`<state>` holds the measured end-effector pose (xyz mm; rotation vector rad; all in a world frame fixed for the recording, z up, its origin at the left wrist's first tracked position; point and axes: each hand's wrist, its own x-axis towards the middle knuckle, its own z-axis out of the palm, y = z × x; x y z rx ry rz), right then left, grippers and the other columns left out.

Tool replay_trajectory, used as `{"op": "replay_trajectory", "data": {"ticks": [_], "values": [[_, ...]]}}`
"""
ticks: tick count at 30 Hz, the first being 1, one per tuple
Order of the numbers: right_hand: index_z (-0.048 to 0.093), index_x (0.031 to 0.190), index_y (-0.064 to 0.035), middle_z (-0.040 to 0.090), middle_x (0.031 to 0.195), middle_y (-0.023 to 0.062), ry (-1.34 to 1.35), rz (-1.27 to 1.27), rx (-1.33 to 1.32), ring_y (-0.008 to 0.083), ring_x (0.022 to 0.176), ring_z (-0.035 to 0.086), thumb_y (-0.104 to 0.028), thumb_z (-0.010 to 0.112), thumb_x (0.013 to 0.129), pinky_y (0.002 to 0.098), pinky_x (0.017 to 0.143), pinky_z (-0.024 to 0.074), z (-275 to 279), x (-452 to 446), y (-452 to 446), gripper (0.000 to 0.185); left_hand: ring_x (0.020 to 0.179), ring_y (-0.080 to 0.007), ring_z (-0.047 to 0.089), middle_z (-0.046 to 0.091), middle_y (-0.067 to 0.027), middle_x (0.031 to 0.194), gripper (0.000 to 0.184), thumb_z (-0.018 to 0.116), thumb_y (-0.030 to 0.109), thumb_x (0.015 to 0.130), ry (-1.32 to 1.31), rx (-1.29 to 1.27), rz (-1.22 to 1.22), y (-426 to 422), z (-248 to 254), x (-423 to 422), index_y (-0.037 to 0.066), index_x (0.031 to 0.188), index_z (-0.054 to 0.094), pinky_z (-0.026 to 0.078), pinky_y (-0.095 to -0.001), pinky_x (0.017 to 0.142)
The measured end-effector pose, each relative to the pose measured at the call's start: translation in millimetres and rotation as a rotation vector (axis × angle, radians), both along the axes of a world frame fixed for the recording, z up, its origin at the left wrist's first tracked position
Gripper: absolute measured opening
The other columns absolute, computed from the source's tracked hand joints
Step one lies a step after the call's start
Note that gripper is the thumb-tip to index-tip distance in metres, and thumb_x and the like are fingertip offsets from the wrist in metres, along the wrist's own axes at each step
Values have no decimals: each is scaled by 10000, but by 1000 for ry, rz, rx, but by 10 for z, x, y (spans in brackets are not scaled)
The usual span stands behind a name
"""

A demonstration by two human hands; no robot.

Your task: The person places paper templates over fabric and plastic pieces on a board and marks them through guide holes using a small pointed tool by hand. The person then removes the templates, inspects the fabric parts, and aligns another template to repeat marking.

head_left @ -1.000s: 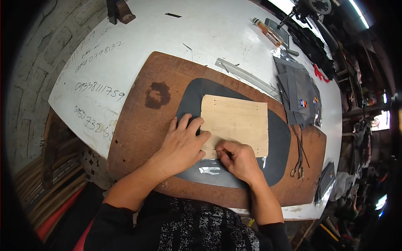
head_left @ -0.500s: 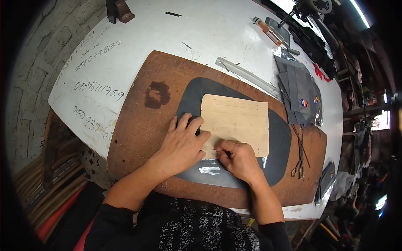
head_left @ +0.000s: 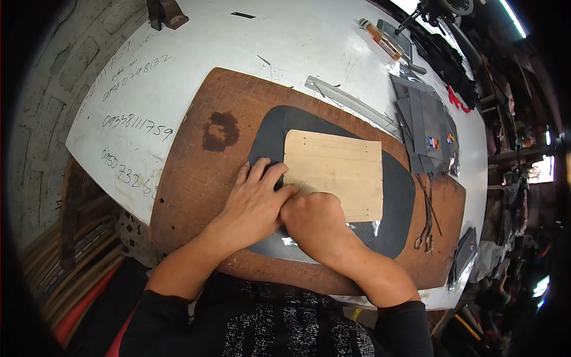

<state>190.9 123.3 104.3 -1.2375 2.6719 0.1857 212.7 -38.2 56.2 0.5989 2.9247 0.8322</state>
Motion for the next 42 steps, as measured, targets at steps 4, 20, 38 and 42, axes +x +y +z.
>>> {"op": "replay_trajectory", "data": {"ticks": [4,20,38,42], "values": [[725,819,-24,701,655,83,14,-22,6,227,584,715,-115,693,761,342,471,538,-94,41,23,112,1386,-399,368,477,-136,1399,450,785,182,781,32,-4,1,-1,-40,9,104,1217,709,287,-601,1182],[706,907,-108,697,744,100,-463,-394,-707,292,661,683,-35,734,800,377,617,529,-322,-15,710,132,1379,-386,366,454,-133,1420,535,826,221,763,-38,-17,-27,6,84,8,98,1262,680,300,-587,1180],[706,891,-99,705,759,108,-443,-356,-686,323,692,685,-44,727,802,406,630,533,-335,-29,675,107,1388,-386,358,450,-138,1418,530,825,216,767,-44,0,-24,0,76,10,90,1263,686,291,-604,1183],[698,884,-91,702,754,112,-434,-336,-678,335,696,683,-39,725,800,418,632,531,-318,-35,660,103,1387,-386,359,450,-138,1417,532,825,218,768,-44,1,-22,2,72,10,86,1265,686,291,-607,1182]]}}
